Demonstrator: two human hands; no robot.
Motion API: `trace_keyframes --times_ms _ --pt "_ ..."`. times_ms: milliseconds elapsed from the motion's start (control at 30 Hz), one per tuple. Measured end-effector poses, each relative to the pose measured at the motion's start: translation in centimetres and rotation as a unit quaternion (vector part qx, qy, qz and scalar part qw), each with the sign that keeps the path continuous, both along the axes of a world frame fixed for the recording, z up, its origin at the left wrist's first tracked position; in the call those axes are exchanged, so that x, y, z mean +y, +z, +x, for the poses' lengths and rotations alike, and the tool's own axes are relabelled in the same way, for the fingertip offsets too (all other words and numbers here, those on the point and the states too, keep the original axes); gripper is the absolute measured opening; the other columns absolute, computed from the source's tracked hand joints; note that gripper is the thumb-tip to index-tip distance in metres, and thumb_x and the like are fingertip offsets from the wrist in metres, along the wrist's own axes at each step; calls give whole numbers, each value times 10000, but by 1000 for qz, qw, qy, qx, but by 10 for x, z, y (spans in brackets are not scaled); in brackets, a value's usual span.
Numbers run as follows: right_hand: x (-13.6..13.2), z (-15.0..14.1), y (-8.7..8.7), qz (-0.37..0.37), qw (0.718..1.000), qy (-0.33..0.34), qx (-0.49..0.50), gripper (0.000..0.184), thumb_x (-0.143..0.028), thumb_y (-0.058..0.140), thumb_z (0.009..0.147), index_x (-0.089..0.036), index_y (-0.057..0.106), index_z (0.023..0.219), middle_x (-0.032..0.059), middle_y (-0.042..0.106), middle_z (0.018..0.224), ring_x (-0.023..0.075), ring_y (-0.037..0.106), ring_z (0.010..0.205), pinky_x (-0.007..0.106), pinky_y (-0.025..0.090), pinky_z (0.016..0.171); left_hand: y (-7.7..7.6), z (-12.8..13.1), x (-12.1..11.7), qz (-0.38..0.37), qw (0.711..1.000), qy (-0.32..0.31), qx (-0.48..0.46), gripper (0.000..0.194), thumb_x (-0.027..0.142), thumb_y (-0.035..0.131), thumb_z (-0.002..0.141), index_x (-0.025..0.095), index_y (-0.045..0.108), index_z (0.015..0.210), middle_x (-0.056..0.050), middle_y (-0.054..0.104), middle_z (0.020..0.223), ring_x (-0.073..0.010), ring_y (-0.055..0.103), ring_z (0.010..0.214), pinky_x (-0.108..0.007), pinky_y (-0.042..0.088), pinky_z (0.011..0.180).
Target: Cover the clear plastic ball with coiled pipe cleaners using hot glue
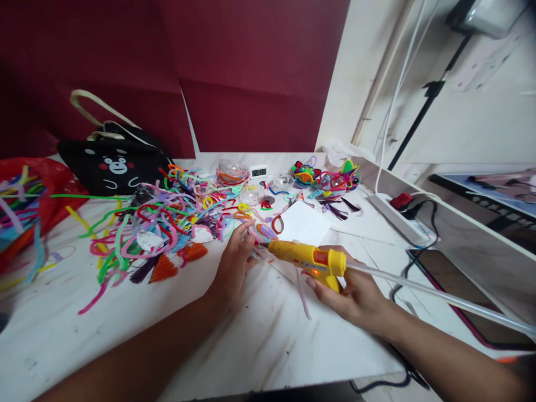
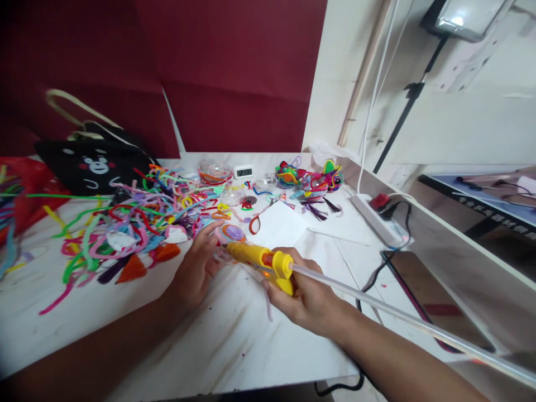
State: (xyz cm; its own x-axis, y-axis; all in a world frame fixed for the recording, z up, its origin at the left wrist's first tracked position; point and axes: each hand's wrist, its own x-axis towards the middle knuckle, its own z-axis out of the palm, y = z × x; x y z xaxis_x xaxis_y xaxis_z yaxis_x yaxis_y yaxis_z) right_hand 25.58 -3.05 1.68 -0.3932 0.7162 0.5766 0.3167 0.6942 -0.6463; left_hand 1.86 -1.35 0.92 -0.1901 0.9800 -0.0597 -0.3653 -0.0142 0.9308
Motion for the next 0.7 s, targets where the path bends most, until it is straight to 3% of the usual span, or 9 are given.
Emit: trace_keyframes --times_ms 200,367,533,700 --pt "0 -2 -1 18 1000 -7 15 172 -262 765 926 -338 699 1065 29 763 981 231 717 671 336 578 565 -3 0 -1 2 1000 -5 1 561 556 879 823 289 733 1295 -82 773 1299 -354 727 1214 -382 631 887" --pt "0 -1 -5 67 998 -20 -5 333 -252 779 905 -416 665 1171 6 788 1008 245 734 684 347 580 568 -4 0 0 -2 1000 1 4 590 575 883 803 295 729 1300 -64 791 1219 -332 722 1180 -363 609 876" --pt "-1 -3 -11 81 996 -40 -19 300 -279 737 934 -413 630 1181 24 793 983 266 739 672 378 568 562 -7 0 -2 3 1000 4 10 595 578 877 826 293 727 1328 -72 796 1203 -309 730 1144 -351 604 888" --pt "0 -3 -9 77 997 -7 -26 492 -219 719 905 -459 585 1312 -2 788 927 262 716 598 375 574 548 -11 -1 -3 14 1000 8 22 599 600 869 842 295 743 1342 -79 797 1284 -321 736 1198 -345 618 895"
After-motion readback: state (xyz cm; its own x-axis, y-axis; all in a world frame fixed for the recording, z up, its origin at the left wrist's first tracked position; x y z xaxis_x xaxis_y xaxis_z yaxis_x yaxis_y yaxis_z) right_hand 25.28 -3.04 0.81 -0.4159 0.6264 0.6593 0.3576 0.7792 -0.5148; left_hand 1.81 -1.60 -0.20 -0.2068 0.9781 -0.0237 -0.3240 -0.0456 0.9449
